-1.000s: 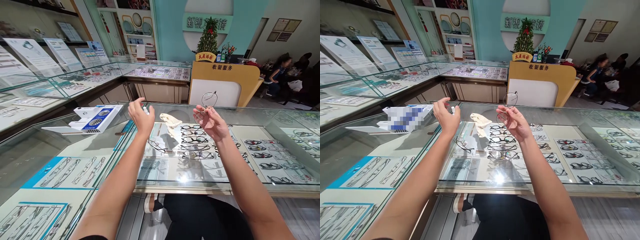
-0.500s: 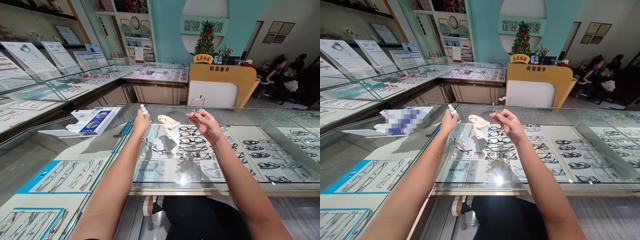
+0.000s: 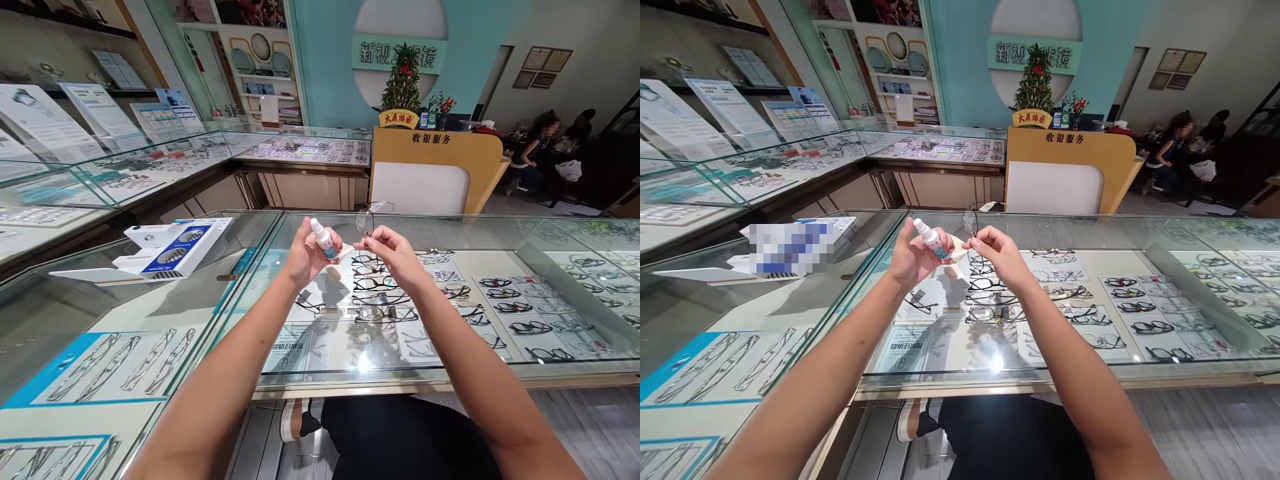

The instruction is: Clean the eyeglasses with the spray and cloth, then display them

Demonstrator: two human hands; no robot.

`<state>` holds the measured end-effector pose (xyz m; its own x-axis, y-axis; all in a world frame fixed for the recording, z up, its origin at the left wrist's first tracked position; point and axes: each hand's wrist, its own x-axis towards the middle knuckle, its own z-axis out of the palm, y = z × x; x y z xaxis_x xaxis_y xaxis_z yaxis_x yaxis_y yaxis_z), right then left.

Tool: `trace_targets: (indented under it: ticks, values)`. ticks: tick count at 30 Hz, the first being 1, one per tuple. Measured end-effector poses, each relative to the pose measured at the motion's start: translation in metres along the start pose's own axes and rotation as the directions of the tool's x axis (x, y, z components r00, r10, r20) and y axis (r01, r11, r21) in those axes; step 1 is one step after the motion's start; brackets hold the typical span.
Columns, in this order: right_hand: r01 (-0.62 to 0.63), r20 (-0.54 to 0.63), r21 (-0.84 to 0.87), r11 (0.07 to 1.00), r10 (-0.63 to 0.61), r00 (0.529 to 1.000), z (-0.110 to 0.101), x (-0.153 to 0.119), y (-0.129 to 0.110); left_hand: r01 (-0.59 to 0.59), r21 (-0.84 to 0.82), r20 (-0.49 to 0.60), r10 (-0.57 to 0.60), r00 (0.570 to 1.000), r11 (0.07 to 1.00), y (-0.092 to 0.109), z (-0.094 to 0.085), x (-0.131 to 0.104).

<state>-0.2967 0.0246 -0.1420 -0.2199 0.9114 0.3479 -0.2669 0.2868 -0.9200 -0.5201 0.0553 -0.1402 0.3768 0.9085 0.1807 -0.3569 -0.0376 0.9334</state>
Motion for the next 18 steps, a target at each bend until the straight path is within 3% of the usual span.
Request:
trace_targets:
  ticks: [4, 11, 18]
  values:
    - [-0.006, 0.038, -0.039, 0.999, 0.007, 0.999, 0.005, -0.001, 0.006, 0.008, 0.060, 0.051, -0.011, 0.999, 0.998, -0.002, 0.009, -0.004]
    - [-0.034, 0.095, -0.082, 0.996, 0.042, 0.995, 0.009, -0.003, 0.010, -0.030, 0.230, -0.064, 0.046, 0.997, 0.973, -0.019, 0.004, 0.002]
    - [-0.039, 0.149, -0.074, 0.996, 0.050, 0.988, 0.014, -0.006, 0.007, -0.055, 0.390, -0.072, 0.090, 0.993, 0.919, -0.024, 0.005, 0.002]
